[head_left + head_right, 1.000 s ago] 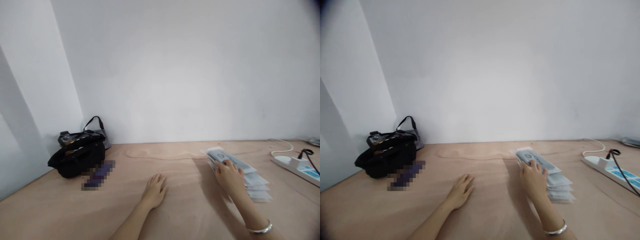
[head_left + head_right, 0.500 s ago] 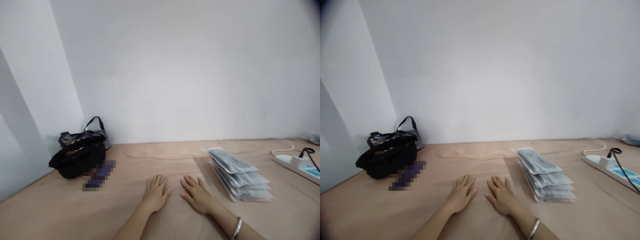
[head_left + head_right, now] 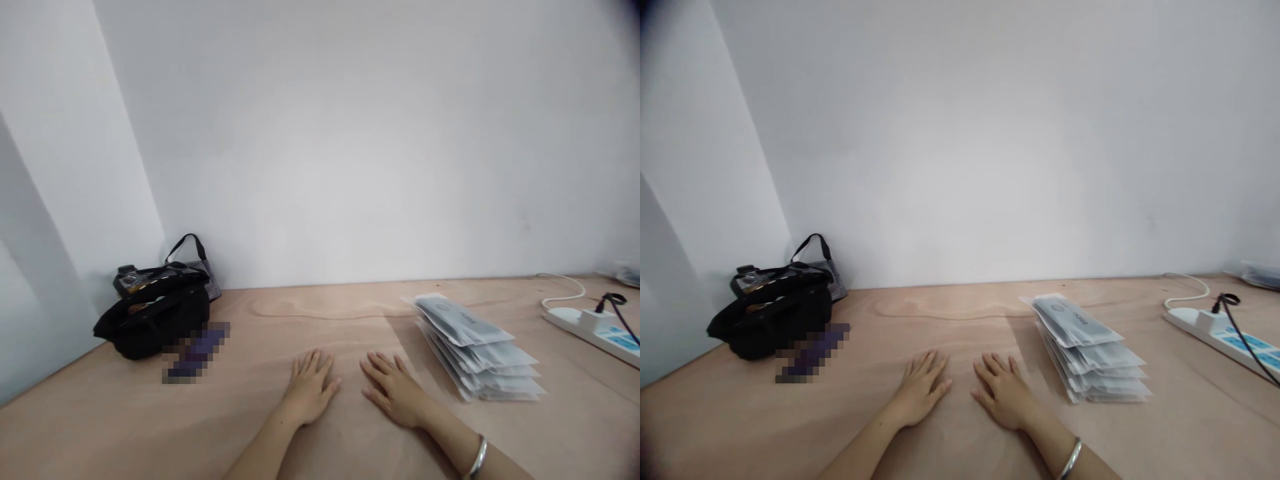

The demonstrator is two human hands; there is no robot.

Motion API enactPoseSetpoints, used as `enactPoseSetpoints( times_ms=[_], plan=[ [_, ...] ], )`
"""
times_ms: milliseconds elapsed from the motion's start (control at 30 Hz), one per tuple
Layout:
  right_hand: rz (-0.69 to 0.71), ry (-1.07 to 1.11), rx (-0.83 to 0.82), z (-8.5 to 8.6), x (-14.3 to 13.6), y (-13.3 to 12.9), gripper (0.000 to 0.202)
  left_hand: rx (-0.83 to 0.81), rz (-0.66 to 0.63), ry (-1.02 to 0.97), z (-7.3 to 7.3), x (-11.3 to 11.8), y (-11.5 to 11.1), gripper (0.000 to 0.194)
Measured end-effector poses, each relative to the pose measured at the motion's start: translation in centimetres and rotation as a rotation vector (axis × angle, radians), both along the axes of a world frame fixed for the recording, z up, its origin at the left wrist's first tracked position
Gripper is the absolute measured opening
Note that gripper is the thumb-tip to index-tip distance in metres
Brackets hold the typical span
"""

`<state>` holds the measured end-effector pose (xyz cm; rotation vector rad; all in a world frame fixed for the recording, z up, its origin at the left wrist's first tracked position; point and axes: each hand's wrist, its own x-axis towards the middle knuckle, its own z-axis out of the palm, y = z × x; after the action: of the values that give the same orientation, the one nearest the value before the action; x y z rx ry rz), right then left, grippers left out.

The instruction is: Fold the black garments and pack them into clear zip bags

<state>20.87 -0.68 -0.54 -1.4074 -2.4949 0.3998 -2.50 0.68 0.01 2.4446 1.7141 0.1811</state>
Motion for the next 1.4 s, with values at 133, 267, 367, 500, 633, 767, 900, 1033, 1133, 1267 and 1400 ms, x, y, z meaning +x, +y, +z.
enactPoseSetpoints(
  times_ms=[133, 267, 367, 500, 633, 767, 900, 1033, 1133, 1267, 1400],
  plan=[
    [0.0, -0.002, 0.007, 0.1, 0.0, 0.0, 0.058, -0.001, -0.003, 0.005, -0.2, -0.1, 0.2, 0.067],
    [0.001, -0.006, 0.004, 0.2, 0.0, -0.1, 0.059, 0.005, -0.003, 0.012, -0.4, -0.1, 0.3, 0.067],
    [-0.008, -0.022, 0.01, 0.3, -0.1, -0.3, 0.058, 0.001, 0.003, 0.03, -0.3, -0.1, 0.2, 0.067],
    [-0.04, -0.042, 0.128, 0.9, -0.1, -0.5, 0.051, -0.012, 0.018, 0.053, 0.1, 0.1, -0.1, 0.067],
    [-0.266, -0.152, 0.444, 2.8, 0.7, 0.3, 0.04, -0.031, 0.02, 0.058, 0.3, 0.2, -0.2, 0.067],
    [-0.584, -0.316, 0.675, 4.7, 2.0, 1.2, 0.039, -0.024, 0.018, 0.052, 0.3, 0.2, -0.2, 0.066],
    [-0.786, -0.467, 0.609, 4.7, 2.6, 1.5, 0.036, -0.03, 0.023, 0.051, 0.2, 0.2, -0.2, 0.065],
    [-0.762, -0.438, 0.578, 3.9, 2.6, 1.7, 0.036, -0.019, 0.022, 0.048, 0.1, 0.1, -0.1, 0.065],
    [-0.654, -0.319, 0.637, 3.6, 2.4, 1.9, 0.037, -0.013, 0.017, 0.019, -0.1, 0.1, -0.1, 0.064],
    [-0.316, -0.063, 0.603, 3.1, 1.7, 1.9, 0.043, 0.036, 0.073, -0.159, -0.3, 0.1, 0.3, 0.063],
    [0.187, 0.232, 0.318, 2.2, 0.4, 1.3, 0.042, 0.305, 0.228, -0.518, 0.7, -0.4, 0.9, 0.058]
  ],
)
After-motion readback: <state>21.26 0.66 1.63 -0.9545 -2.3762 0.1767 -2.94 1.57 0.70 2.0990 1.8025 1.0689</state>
